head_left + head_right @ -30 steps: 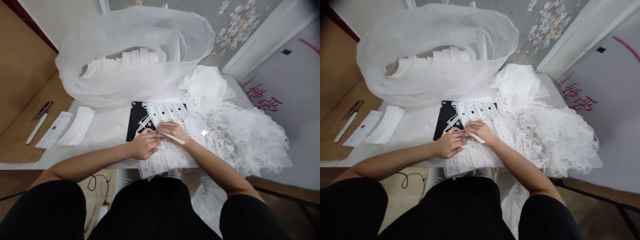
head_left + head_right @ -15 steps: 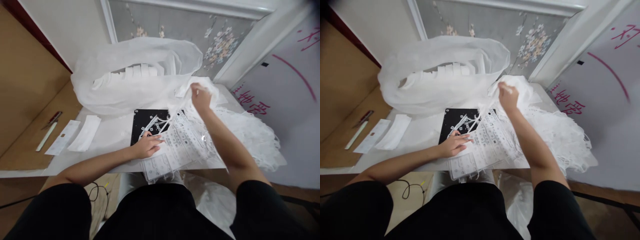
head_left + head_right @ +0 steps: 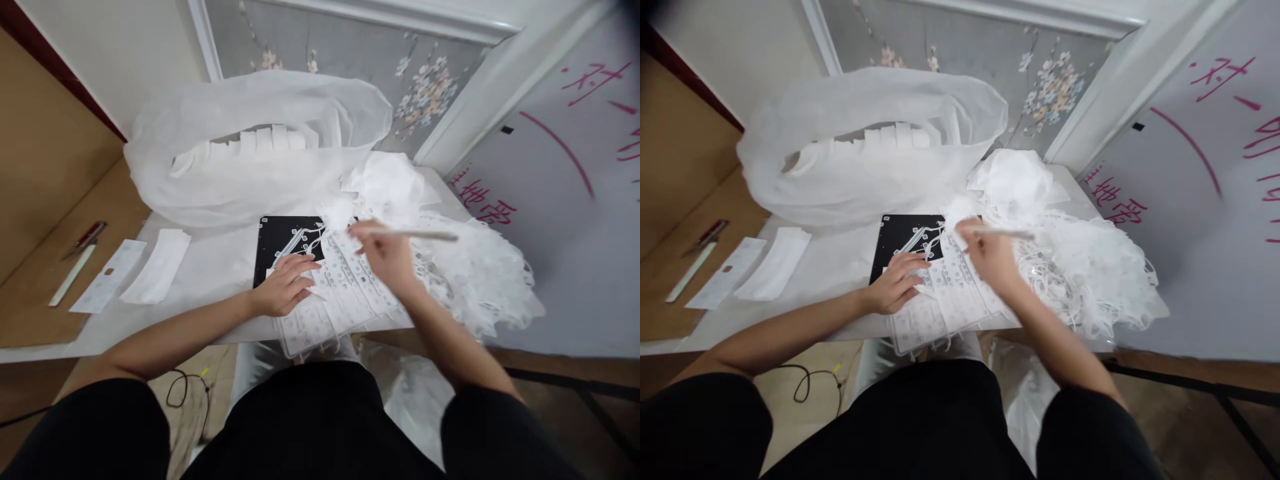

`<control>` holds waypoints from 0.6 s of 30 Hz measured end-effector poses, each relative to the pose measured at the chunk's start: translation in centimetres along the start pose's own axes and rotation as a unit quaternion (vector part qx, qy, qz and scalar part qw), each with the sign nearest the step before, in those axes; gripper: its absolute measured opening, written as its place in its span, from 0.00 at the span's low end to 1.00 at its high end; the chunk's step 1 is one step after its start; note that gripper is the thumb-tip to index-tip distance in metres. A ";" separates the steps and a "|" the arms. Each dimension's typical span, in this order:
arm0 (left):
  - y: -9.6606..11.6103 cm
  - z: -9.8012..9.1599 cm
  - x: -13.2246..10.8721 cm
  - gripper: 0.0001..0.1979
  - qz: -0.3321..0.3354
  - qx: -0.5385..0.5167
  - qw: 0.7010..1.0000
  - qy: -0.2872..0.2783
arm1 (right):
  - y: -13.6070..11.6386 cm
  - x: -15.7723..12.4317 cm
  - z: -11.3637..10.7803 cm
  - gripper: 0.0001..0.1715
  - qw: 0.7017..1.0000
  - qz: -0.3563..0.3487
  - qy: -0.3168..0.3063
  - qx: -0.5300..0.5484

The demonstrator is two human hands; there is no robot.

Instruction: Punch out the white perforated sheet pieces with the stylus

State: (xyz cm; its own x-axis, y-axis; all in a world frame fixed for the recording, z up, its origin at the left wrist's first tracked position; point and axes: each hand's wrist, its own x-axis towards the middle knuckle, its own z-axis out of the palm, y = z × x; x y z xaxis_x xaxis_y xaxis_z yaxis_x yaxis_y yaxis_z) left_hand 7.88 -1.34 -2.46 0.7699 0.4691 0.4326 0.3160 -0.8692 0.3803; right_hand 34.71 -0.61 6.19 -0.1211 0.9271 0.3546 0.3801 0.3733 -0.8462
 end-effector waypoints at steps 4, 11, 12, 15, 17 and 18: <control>-0.4 0.6 -0.3 0.13 0.006 0.051 0.996 0.067 | -0.7 -5.7 4.8 0.13 0.987 0.077 -0.055 0.129; 0.0 0.1 0.2 0.09 0.009 0.038 0.999 -0.001 | -0.6 -5.4 4.5 0.15 0.965 0.140 -0.088 0.204; 0.1 0.1 0.3 0.08 0.006 0.035 0.999 -0.004 | -0.4 -5.2 4.4 0.16 0.961 0.146 -0.091 0.218; 0.2 0.4 0.4 0.07 -0.006 0.017 1.000 -0.005 | -0.1 -5.1 4.6 0.15 0.957 0.152 -0.096 0.228; 0.1 0.9 0.4 0.07 -0.015 -0.003 1.000 -0.003 | 0.0 -5.3 4.9 0.14 0.959 0.148 -0.099 0.221; -0.1 1.2 0.4 0.08 -0.018 -0.015 1.000 0.002 | 0.1 -5.4 5.1 0.14 0.959 0.146 -0.101 0.221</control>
State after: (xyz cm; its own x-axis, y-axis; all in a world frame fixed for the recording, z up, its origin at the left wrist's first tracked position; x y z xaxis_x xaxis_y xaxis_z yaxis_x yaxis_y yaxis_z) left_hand 8.78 -1.31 -3.28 0.7556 0.5016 0.4213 0.3270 -0.8461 0.4208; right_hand 30.74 -5.46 2.19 -0.2611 0.9649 0.0297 0.0051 0.0322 -0.9995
